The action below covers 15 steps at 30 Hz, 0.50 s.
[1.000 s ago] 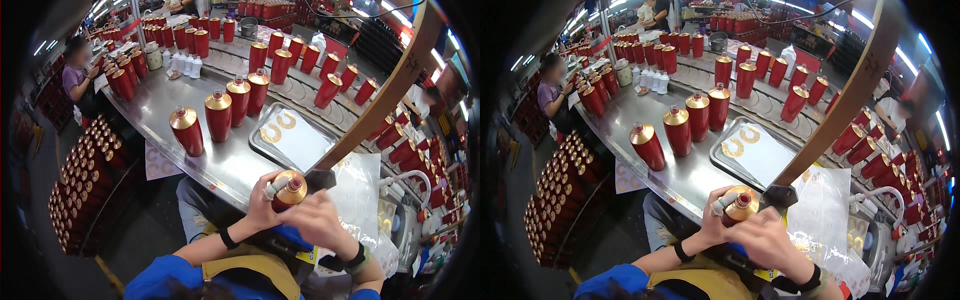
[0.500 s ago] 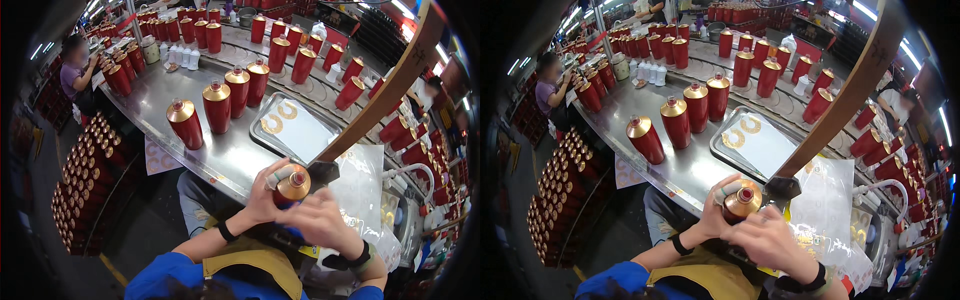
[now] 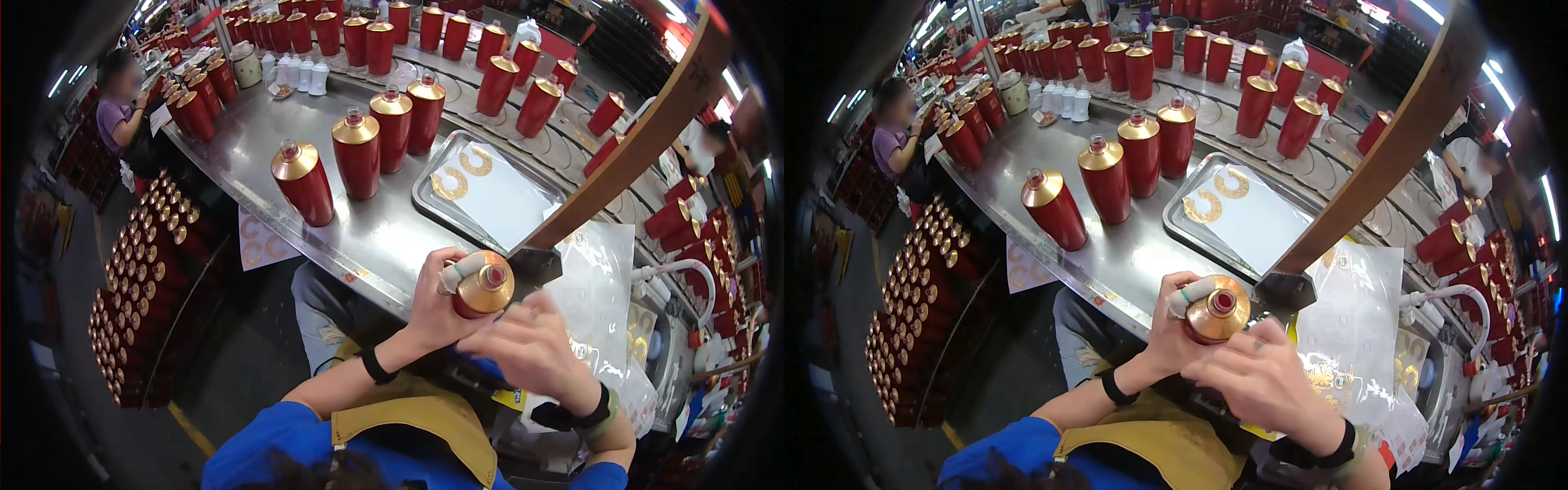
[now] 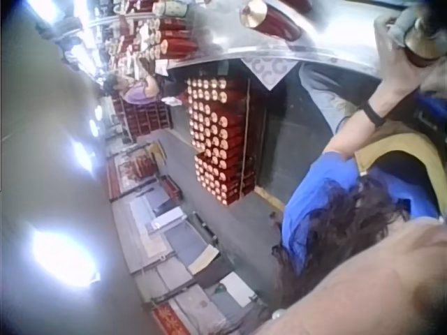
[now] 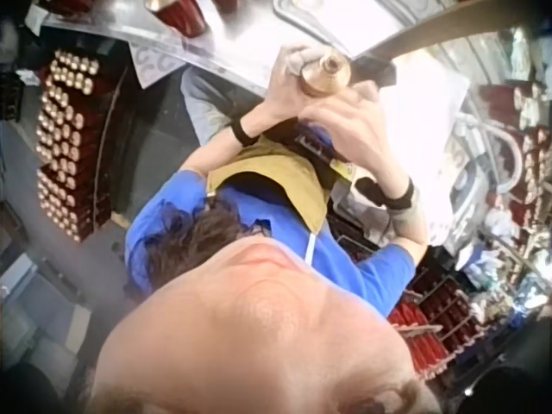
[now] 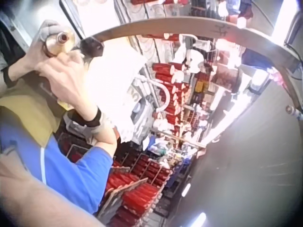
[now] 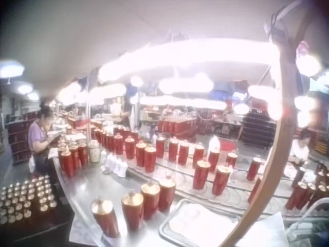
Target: Manually applying and smoothing adhesive gold and red decorative labels onto red bottles on an industrial production line.
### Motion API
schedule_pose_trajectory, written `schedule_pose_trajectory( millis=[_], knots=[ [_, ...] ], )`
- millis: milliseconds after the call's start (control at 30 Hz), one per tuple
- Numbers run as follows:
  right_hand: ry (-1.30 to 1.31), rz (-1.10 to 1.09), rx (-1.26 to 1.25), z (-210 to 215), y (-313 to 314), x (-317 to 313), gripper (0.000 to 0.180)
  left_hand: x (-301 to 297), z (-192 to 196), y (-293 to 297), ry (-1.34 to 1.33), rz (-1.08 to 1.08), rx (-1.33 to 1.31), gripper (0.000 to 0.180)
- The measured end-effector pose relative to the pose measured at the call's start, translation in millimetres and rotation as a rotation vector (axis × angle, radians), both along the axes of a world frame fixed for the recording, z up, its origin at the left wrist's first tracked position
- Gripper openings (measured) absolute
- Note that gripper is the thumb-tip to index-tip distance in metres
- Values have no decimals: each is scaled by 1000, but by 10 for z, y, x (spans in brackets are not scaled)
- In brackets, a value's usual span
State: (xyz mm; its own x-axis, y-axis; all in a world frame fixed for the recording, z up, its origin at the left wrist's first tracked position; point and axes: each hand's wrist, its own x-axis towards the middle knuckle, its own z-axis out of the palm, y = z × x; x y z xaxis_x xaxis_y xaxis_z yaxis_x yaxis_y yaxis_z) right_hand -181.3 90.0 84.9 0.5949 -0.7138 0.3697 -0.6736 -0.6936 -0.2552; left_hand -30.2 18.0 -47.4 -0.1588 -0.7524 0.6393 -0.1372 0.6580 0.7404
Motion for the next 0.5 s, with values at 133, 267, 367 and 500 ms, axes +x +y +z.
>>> schedule_pose_trajectory(
  millis=[133,267,367,500],
  knots=[
    [-25,-168,-232,-74,-66,-121,30,119,-5,21,116,-245,183,75],
    [55,31,-20,51,69,-17,26,133,-35,-11,148,-308,100,80],
    [-36,-140,-262,-45,-42,-90,26,96,-7,48,27,-109,62,79],
    [-30,3,-12,-19,56,-88,26,169,2,-91,31,-287,-11,83]
  ],
)
